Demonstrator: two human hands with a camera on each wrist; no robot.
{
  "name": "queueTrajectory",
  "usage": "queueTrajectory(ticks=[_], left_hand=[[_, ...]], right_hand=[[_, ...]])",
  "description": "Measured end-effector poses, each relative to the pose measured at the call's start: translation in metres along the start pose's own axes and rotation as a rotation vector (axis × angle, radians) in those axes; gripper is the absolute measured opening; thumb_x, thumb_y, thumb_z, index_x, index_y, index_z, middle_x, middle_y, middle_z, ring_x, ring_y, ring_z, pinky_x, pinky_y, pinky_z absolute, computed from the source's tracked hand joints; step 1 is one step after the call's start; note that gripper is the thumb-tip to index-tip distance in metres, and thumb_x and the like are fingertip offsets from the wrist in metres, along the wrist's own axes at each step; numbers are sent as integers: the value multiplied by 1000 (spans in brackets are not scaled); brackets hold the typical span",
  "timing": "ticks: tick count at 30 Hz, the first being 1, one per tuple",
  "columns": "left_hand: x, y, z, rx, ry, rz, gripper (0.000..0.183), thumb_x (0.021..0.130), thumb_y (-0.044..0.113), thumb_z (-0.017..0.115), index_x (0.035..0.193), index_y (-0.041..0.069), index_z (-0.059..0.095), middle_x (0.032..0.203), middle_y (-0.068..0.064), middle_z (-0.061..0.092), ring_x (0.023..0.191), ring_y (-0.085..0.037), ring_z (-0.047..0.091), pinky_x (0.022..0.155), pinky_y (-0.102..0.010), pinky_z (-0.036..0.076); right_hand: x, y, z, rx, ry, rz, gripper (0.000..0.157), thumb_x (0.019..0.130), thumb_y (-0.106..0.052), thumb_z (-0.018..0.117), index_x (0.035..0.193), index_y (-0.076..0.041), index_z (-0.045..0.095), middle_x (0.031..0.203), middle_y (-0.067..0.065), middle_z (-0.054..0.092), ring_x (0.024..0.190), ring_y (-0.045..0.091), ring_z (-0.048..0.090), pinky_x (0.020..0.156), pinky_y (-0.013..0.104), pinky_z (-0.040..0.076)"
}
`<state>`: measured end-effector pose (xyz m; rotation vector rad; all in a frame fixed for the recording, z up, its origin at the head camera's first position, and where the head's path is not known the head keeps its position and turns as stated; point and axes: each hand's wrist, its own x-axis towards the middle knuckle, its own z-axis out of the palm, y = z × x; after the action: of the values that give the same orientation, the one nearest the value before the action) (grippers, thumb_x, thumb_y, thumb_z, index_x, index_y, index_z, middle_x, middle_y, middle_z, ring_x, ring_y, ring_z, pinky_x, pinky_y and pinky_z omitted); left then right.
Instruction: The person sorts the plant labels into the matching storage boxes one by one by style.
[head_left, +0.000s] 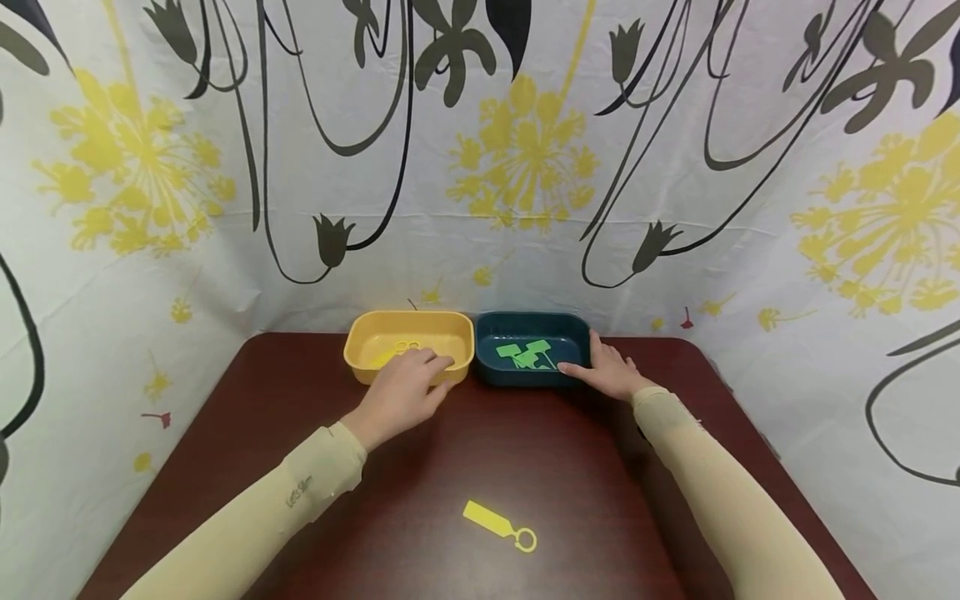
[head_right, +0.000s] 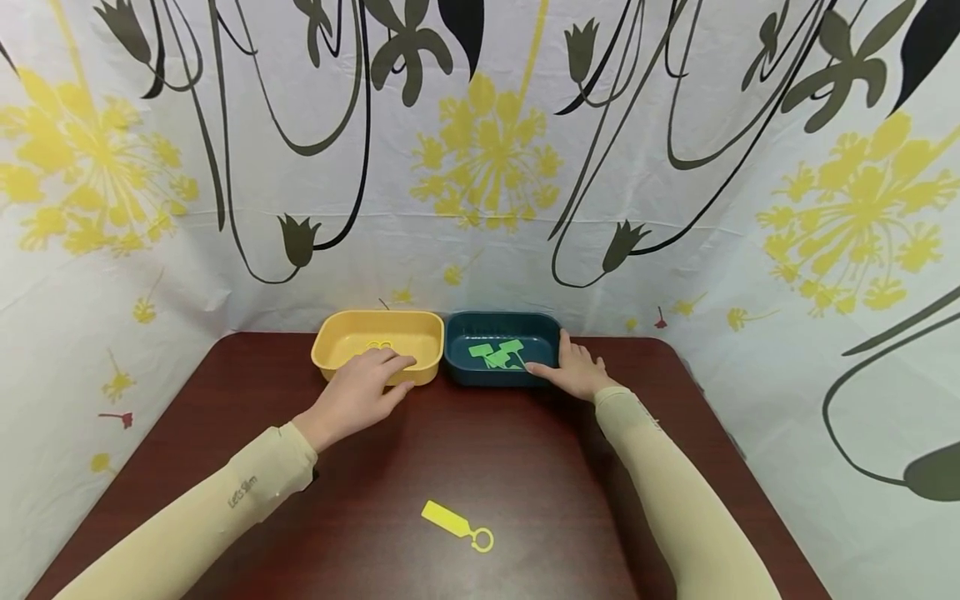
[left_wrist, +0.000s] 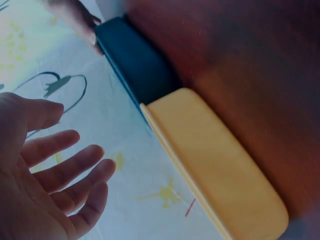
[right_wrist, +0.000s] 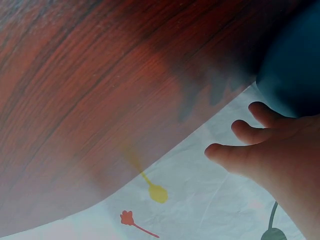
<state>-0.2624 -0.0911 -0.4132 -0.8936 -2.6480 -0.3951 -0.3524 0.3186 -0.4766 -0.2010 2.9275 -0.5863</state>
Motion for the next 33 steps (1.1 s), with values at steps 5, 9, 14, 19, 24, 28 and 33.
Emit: queueTrajectory(ticks=[5,9,14,19,24,28,33], left_hand=[[-9,6,6,-10,-4,14,37,95,38,69,126,18,68,103,3,63,85,-13,52,76,-28,47],[-17,10,12,-20,-1,27,42,95,38,70,132,19,66,110,3,61,91,-13,54,80,-28,48],[-28,16,19,-45,-27,29,46,93,38,73,134,19,65,117,2,60,103,-13,53,89,-33,49],[-36,23,24,-50,-90,66,47,94,42,69,135,20,65,120,1,59,107,-17,53,90,-38,49],[-42,30,29,-55,-154,88,49,95,50,65,134,20,65,122,0,60,107,-19,53,89,-39,48],[-47,35,33,-75,-188,112,53,94,54,66,133,18,66,119,0,60,104,-18,53,86,-38,48],[-52,41,40,-85,-248,150,57,92,58,66,133,19,66,115,2,59,102,-16,51,82,-36,48]], right_hand=[[-1,-2,-1,9,11,-4,127,82,-87,44,159,-1,-8,164,27,12,148,47,12,109,75,5],[0,-1,0,9,11,-6,126,83,-86,45,159,0,-8,163,28,12,148,48,13,108,76,5],[0,-1,0,8,6,-2,126,83,-87,44,159,-1,-8,163,28,11,148,48,12,108,76,5],[-2,-2,-2,10,-2,2,126,83,-87,43,159,-1,-10,164,28,10,148,48,11,108,76,5],[-3,-3,-3,11,-10,6,126,84,-86,43,158,-2,-13,164,28,9,148,48,10,108,76,4],[-4,-3,-1,15,-5,3,126,83,-87,43,159,-1,-12,164,28,9,148,49,10,108,76,4],[-4,-3,-1,18,-4,3,127,83,-87,43,159,0,-10,163,28,10,148,49,11,108,76,4]])
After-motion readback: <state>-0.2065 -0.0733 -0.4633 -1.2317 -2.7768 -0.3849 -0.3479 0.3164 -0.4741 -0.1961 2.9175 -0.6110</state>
